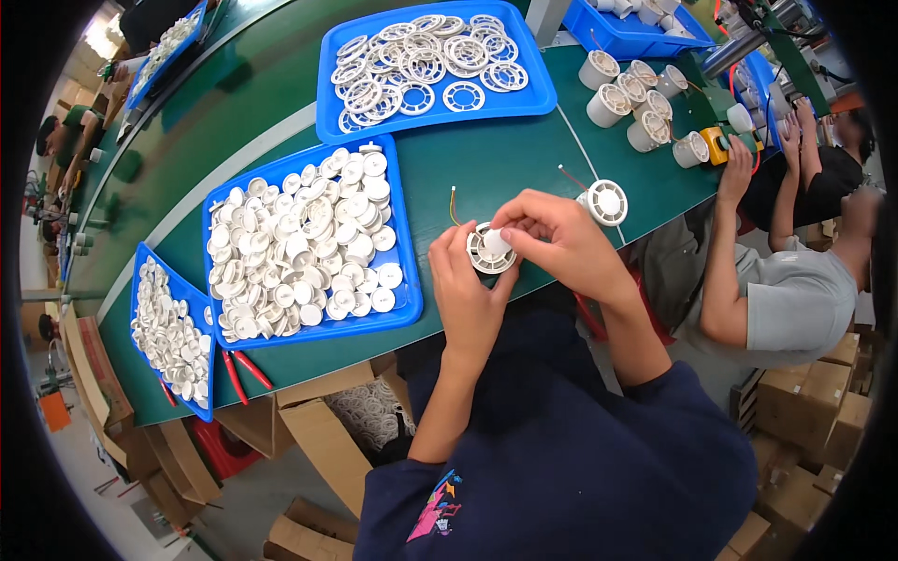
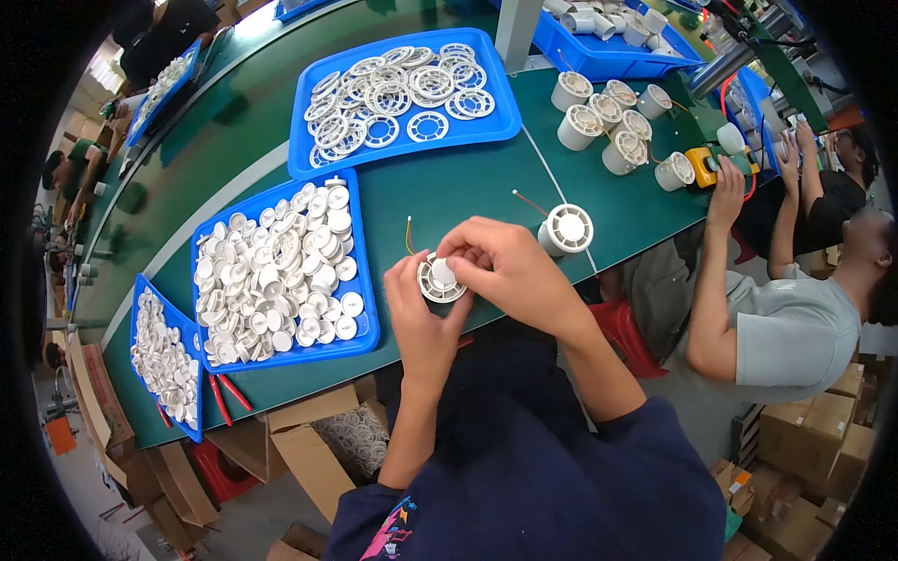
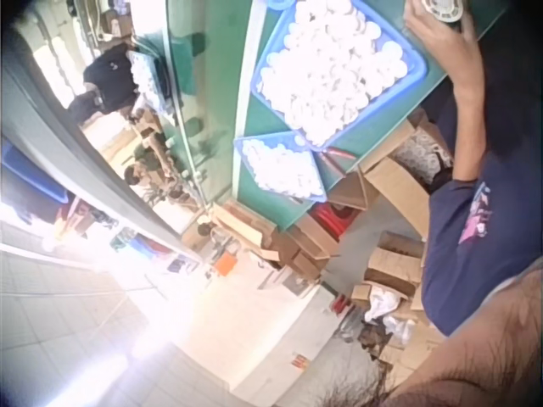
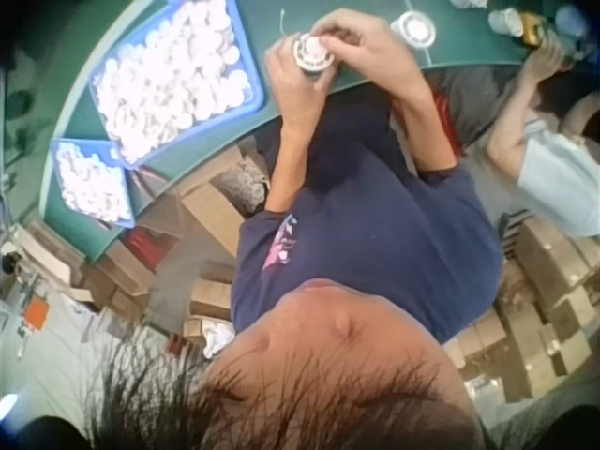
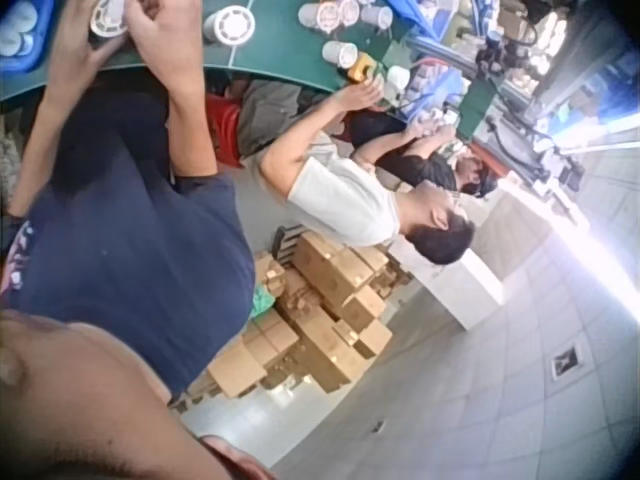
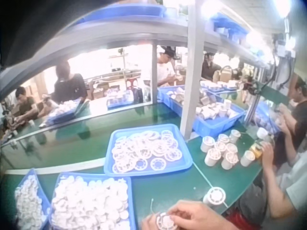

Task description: Assembling small electronic components for smoke detectors on a factory production line.

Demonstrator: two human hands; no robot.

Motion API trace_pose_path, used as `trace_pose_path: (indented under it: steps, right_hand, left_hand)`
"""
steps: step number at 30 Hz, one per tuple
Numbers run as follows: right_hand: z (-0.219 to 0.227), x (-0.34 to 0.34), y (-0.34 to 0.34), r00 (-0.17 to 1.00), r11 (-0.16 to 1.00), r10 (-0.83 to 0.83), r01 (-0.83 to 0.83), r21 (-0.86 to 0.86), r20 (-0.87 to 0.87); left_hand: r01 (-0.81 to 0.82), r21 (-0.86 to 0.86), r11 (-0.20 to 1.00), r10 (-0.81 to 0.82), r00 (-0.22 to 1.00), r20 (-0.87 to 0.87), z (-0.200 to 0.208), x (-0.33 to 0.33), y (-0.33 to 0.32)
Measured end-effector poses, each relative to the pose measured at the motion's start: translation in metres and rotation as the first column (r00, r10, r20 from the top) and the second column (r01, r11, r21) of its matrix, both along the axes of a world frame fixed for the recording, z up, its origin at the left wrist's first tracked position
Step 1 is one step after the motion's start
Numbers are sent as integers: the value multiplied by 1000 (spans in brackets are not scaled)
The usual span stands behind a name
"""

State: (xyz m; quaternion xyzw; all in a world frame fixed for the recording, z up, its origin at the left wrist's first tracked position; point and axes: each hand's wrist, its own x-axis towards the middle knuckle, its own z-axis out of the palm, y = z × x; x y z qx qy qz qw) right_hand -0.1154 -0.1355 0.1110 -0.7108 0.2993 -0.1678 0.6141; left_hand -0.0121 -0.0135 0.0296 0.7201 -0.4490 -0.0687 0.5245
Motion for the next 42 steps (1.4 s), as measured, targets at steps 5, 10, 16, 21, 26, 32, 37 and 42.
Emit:
trace_pose_path:
  steps: [5,10,16,21,26,32,37,42]
  right_hand:
    - [-5,5,6,999,953,31,-35,-302,-19]
    - [-3,21,5,999,929,9,5,-370,36]
    - [-51,115,-69,967,563,-191,247,-789,166]
    - [-56,159,-93,912,558,-323,-31,-830,-252]
    - [-51,163,-99,907,590,-265,-117,-799,-328]
    - [-63,168,-103,933,485,-294,-43,-873,-209]
    - [-60,172,-106,908,522,-281,-129,-843,-312]
    - [-53,158,-109,941,583,-182,-131,-802,-286]
  left_hand:
    - [1,9,1000,-1,1000,6,-3,0,1]
    - [2,-14,1000,-2,1000,30,-2,0,1]
    - [38,-72,997,-41,999,-36,8,1,7]
    - [99,-74,992,-108,986,-123,1,7,9]
    - [93,-74,993,-103,984,-148,3,9,10]
    - [99,-63,993,-107,986,-129,5,8,8]
    - [95,-69,993,-104,985,-140,4,8,10]
    - [88,-44,995,-95,972,-217,3,8,11]
